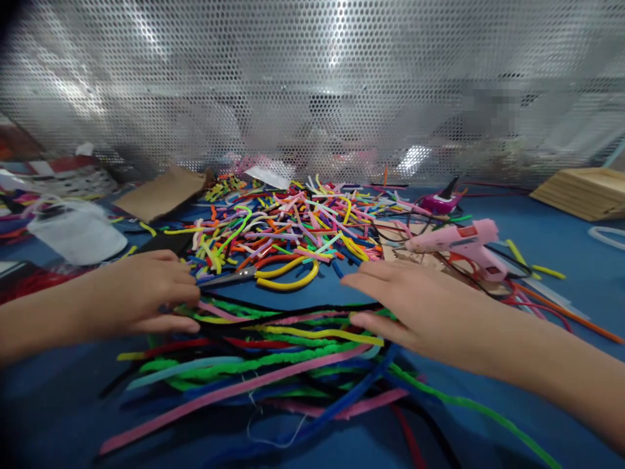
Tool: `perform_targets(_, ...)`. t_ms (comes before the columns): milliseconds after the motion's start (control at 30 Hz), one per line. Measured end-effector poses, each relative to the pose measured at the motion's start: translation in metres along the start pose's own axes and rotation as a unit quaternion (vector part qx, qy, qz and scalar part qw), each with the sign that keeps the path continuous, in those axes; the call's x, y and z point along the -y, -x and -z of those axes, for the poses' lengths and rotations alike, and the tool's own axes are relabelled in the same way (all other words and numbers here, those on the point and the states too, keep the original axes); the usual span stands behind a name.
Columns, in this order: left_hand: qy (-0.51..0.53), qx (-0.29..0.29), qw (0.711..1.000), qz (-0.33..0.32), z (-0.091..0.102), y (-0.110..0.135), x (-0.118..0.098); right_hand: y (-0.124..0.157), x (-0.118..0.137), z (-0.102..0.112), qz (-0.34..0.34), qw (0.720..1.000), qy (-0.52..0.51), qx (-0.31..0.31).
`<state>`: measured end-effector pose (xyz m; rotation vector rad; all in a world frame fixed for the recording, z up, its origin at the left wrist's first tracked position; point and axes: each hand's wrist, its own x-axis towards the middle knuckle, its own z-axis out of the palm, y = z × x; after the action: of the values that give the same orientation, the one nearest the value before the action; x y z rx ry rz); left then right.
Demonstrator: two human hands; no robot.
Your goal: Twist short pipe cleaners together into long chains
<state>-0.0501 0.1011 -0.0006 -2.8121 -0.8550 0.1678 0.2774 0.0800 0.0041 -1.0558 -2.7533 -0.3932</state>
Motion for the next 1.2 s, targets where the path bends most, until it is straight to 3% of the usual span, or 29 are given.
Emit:
perform_targets(100, -0.016, -0.051, 0.996, 0.075, 0.008, -0.001, -0.016, 0.0, 0.014, 0.003, 0.068, 0.997, 0.017, -0.01)
perform_targets(167, -0.003, -0.098, 0.992, 0.079, 0.01, -0.002, -0.035, -0.001, 0.027, 0.001, 0.084, 0.996, -0.01, 0.011)
perform_targets(267, 0.06, -0.05, 0.997, 0.005, 0.005, -0.006, -0.063, 0.0, 0.042, -0.01, 0.079, 0.992, -0.068, 0.078)
perform_targets(333, 0.086, -0.001, 0.996, -0.005, -0.001, -0.011, -0.072, 0.001, 0.044, -0.019, 0.07, 0.988, -0.088, 0.106)
perform_targets(533, 0.099, -0.007, 0.994, -0.035, -0.015, -0.024, -0.052, -0.002, 0.024, -0.031, 0.074, 0.99, -0.067, 0.101)
perform_targets(633, 0.119, -0.008, 0.992, -0.042, -0.019, -0.03, -0.04, -0.009, 0.018, -0.03, 0.088, 0.995, -0.027, 0.049)
perform_targets(767, 0.117, -0.034, 0.992, -0.043, -0.022, -0.036, -0.038, -0.016, 0.029, -0.033, 0.193, 0.979, 0.027, -0.059)
perform_targets(867, 0.125, -0.041, 0.99, -0.043, -0.023, -0.037, -0.04, -0.02, 0.042, -0.033, 0.246, 0.966, -0.015, -0.08)
perform_targets(933, 0.136, -0.036, 0.989, -0.041, -0.024, -0.036, -0.041, -0.025, 0.045, -0.026, 0.235, 0.967, -0.09, -0.039)
perform_targets(1067, 0.149, -0.027, 0.988, -0.033, -0.026, -0.035, -0.039, -0.035, 0.04, 0.004, 0.155, 0.947, -0.26, 0.111)
perform_targets(1133, 0.154, -0.023, 0.987, -0.03, -0.026, -0.034, -0.039, -0.037, 0.036, 0.015, 0.11, 0.937, -0.3, 0.143)
perform_targets(1200, 0.16, -0.018, 0.987, -0.026, -0.025, -0.034, -0.039, -0.038, 0.035, 0.018, 0.079, 0.945, -0.283, 0.143)
